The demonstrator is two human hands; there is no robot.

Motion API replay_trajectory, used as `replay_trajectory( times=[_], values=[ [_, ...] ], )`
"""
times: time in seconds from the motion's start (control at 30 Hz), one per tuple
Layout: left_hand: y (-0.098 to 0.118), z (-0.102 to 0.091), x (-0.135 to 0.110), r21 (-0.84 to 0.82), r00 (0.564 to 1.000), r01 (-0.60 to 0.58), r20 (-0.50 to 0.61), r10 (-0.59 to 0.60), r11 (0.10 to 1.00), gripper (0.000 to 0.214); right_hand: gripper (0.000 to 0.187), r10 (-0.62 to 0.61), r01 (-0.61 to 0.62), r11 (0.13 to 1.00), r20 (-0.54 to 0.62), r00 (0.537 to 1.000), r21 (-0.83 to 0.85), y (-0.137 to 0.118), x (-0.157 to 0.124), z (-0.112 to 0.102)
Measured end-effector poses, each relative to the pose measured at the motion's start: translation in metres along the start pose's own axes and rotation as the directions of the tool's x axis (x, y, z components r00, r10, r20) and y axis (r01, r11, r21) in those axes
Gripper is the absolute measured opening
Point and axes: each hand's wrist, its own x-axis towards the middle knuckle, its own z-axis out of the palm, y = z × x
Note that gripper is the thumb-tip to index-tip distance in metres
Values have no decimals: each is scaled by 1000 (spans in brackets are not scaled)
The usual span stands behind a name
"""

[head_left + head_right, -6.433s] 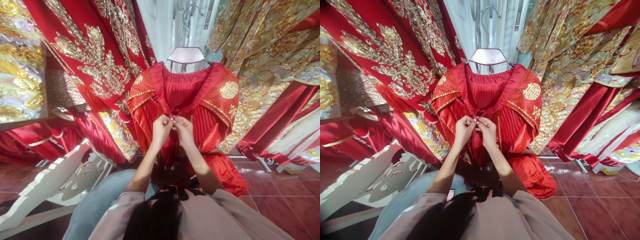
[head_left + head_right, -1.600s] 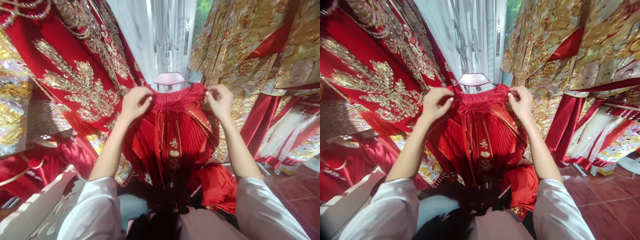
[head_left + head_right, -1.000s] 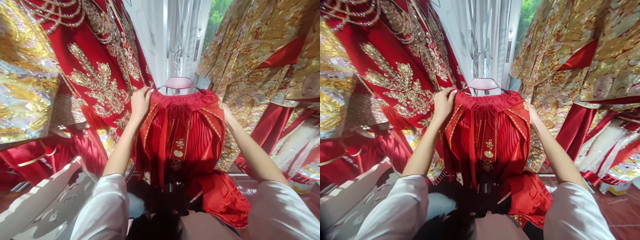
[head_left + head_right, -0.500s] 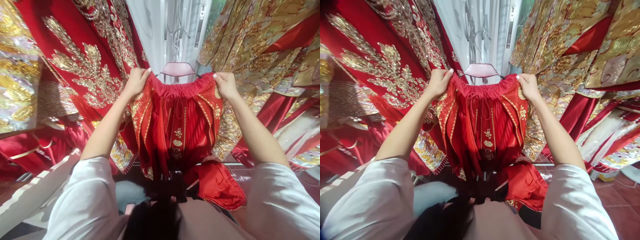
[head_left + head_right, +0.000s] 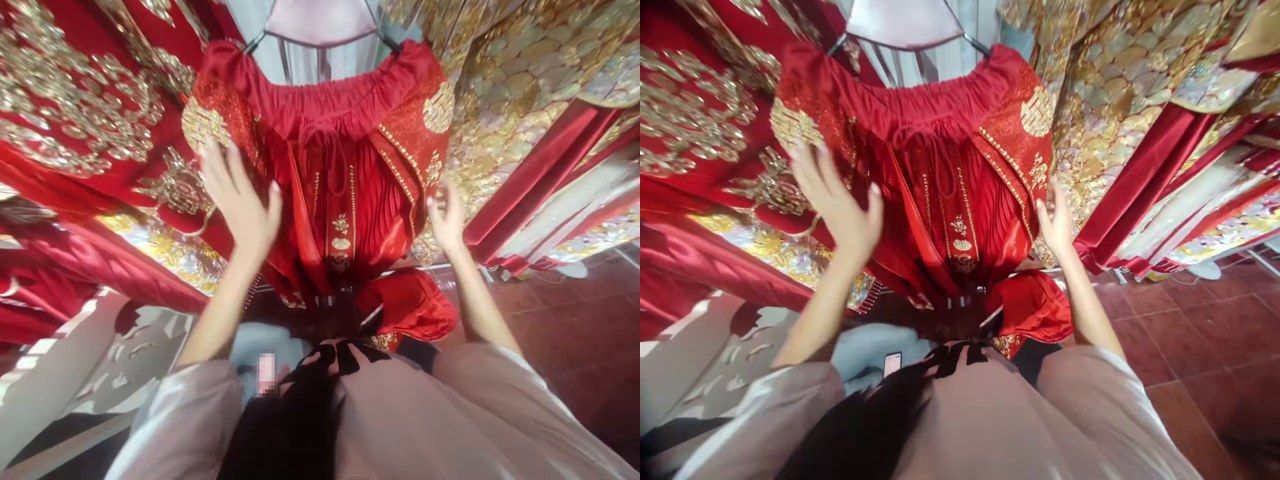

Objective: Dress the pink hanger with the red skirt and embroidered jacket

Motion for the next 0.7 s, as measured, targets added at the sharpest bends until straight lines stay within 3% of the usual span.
replay_trajectory(
  times=[0.07, 0.1, 0.13, 0.17, 0.2, 0.23, 0.27, 0.3, 0.33, 0.4, 0.53, 0.63, 0.7],
  values=[
    [29, 31, -73, -43, 960, 92, 268, -77, 995, 60, 55, 211, -217, 976, 162, 964, 15, 38, -63, 22],
    [48, 49, -109, -109, 873, 107, 487, -41, 988, 55, 55, 275, -286, 958, 278, 920, -4, 52, -93, 30],
    [67, 67, -144, -206, 727, 148, 685, 35, 967, 56, 57, 324, -332, 942, 360, 875, -41, 62, -119, 37],
    [86, 83, -177, -322, 539, 190, 824, 176, 927, 65, 58, 379, -383, 920, 416, 826, -78, 68, -141, 41],
    [104, 97, -205, -392, 390, 257, 878, 276, 883, 71, 59, 452, -440, 888, 436, 779, -134, 70, -159, 44],
    [118, 106, -229, -461, 270, 303, 881, 389, 834, 73, 59, 530, -490, 846, 430, 730, -210, 68, -171, 45],
    [129, 112, -248, -511, 180, 324, 860, 478, 796, 74, 60, 612, -536, 791, 400, 682, -296, 64, -179, 46],
    [135, 114, -262, -538, 141, 327, 841, 523, 777, 76, 61, 681, -568, 731, 356, 639, -378, 58, -183, 46],
    [138, 114, -272, -562, 129, 319, 824, 552, 763, 78, 62, 730, -583, 678, 319, 605, -447, 52, -184, 46],
    [134, 110, -281, -581, 163, 323, 812, 561, 747, 78, 58, 766, -581, 631, 291, 573, -515, 40, -177, 44],
    [112, 115, -258, -543, 290, 432, 840, 458, 720, 51, 27, 634, -461, 770, 452, 628, -441, 6, -151, 21],
    [104, 124, -218, -533, 379, 410, 838, 393, 741, 64, 14, 399, -272, 916, 624, 671, -294, -44, -130, -18],
    [102, 124, -192, -625, 416, 317, 768, 487, 714, 80, 20, 115, -18, 990, 721, 684, -140, -81, -116, -47]
  ],
)
